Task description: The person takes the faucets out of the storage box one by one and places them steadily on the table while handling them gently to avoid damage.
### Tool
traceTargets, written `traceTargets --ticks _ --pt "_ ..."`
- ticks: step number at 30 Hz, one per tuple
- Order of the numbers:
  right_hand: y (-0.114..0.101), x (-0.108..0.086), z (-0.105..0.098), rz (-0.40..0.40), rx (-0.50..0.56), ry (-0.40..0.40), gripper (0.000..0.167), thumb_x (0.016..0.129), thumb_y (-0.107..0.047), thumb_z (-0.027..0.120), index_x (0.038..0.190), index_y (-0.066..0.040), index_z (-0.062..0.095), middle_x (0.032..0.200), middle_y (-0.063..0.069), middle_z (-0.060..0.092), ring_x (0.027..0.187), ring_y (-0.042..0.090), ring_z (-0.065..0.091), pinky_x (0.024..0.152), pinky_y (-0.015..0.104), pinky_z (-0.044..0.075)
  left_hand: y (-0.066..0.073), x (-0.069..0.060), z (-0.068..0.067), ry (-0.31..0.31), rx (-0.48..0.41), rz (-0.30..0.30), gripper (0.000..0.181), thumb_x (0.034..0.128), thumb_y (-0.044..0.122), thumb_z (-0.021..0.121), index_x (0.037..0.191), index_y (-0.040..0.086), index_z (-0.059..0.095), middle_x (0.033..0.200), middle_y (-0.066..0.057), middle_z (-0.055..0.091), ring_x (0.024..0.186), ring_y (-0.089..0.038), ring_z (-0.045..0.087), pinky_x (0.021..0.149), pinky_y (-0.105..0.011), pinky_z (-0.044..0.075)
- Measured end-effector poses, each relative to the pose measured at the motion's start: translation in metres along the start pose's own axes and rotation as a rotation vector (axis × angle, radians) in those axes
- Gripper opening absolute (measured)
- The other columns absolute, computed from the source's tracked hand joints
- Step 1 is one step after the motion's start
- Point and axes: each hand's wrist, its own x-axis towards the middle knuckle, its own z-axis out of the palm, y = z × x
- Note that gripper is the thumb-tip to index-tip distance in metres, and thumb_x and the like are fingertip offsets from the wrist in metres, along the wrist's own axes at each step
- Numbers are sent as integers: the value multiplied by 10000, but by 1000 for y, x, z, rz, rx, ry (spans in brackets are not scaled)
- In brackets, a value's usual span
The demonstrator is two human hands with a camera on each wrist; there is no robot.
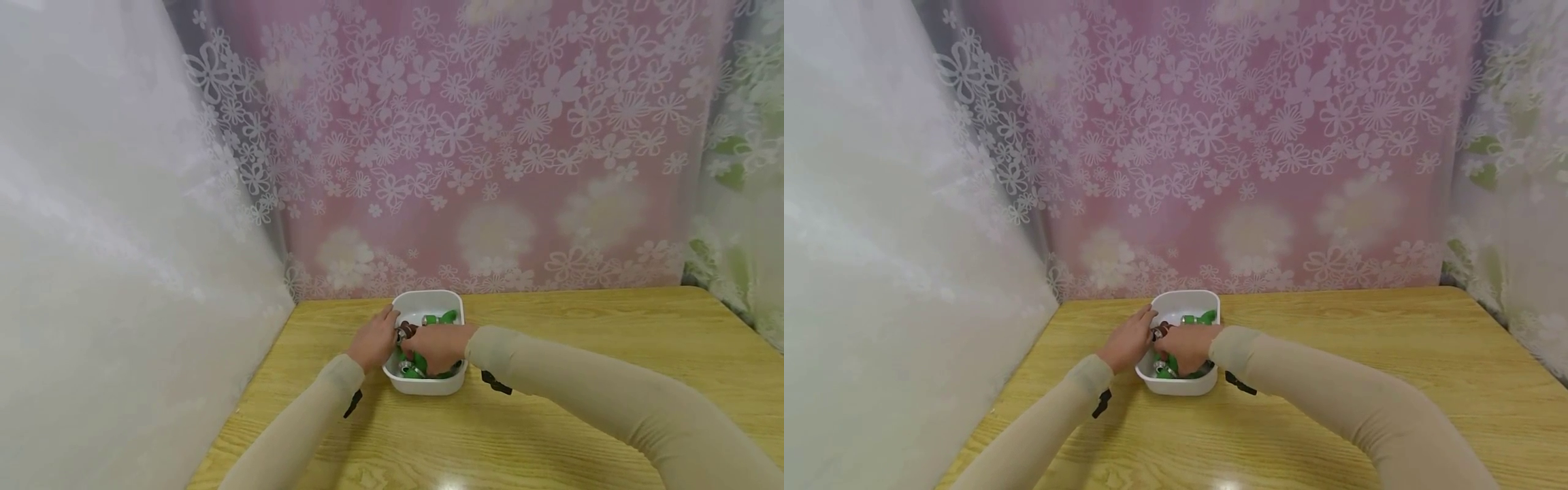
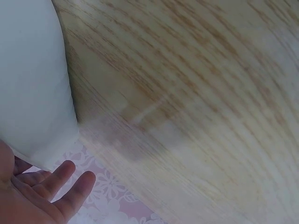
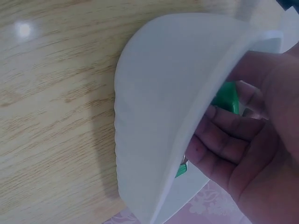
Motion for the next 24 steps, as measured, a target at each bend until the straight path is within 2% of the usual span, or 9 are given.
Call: traceTargets --ticks 6,11,16,24 --pt "2 -9 -2 21 53 22 373 868 -189 785 1193 -230 607 928 -99 652 737 34 591 663 234 511 0 0 4 -2 -22 -7 439 1055 134 472 1470 -3 436 1567 -222 392 1369 -339 507 1075 -453 505" --pt "6 -17 -11 26 70 78 400 877 -181 751 1244 -195 591 972 -91 663 759 39 601 677 250 521 -2 0 4 0 -43 -2 435 1055 130 471 1464 -17 442 1560 -236 395 1369 -356 502 1097 -464 484" --pt "9 -23 -20 23 93 130 434 888 -211 747 1289 -172 585 1033 -89 674 797 36 598 703 255 516 -3 1 5 -27 -37 -24 450 1068 170 447 1485 0 425 1582 -213 372 1398 -335 477 1113 -457 471" --pt "19 -35 -30 67 80 180 351 894 -216 723 1216 -170 591 876 -103 631 709 70 550 643 264 482 -1 3 5 -1 -42 -25 452 1056 148 472 1484 6 432 1577 -209 383 1384 -346 490 1123 -459 461"
